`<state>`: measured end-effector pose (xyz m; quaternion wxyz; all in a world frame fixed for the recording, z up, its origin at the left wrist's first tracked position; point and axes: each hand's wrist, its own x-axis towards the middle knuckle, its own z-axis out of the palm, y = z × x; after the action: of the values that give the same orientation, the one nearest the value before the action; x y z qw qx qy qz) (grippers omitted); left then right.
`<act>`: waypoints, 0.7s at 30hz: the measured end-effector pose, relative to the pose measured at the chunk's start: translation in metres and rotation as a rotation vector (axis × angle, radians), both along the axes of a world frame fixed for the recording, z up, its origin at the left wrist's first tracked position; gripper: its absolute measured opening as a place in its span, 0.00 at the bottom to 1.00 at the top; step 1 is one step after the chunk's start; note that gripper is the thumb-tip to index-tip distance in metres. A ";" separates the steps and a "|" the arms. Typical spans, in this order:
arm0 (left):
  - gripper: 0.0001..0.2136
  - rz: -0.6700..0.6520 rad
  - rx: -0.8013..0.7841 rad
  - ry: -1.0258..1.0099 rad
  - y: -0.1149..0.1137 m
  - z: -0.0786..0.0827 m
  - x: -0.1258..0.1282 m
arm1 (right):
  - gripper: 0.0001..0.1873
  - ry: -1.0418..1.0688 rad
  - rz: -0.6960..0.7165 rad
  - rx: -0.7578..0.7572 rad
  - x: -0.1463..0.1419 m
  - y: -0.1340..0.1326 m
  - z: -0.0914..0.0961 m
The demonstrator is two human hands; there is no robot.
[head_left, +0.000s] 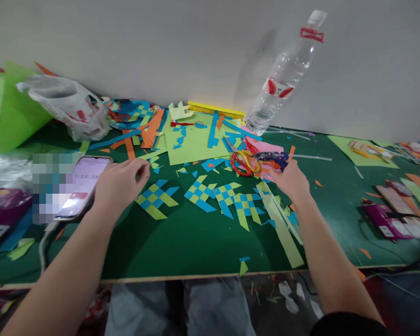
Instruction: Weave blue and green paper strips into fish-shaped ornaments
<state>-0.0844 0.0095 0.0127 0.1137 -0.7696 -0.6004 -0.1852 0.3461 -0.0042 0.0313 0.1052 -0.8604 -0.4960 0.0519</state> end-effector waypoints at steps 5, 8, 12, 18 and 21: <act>0.11 -0.175 0.043 -0.060 -0.002 0.000 0.013 | 0.36 0.031 -0.119 0.076 0.030 -0.001 -0.007; 0.12 -0.320 0.035 0.009 -0.001 0.004 0.028 | 0.35 0.027 -0.166 0.122 0.046 0.005 -0.009; 0.13 -0.483 0.055 0.134 0.004 0.011 0.047 | 0.34 0.033 -0.288 0.149 0.065 0.015 -0.013; 0.11 -0.454 0.012 0.056 0.010 0.000 0.051 | 0.39 0.026 -0.371 0.083 0.083 0.017 -0.026; 0.11 -0.422 -0.014 0.050 0.012 -0.006 0.046 | 0.38 -0.025 -0.348 0.107 0.088 0.019 -0.035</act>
<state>-0.0388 0.0210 0.0068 0.0817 -0.8834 -0.4242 -0.1815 0.4342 0.0153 -0.0037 0.1519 -0.9270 -0.3428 -0.0042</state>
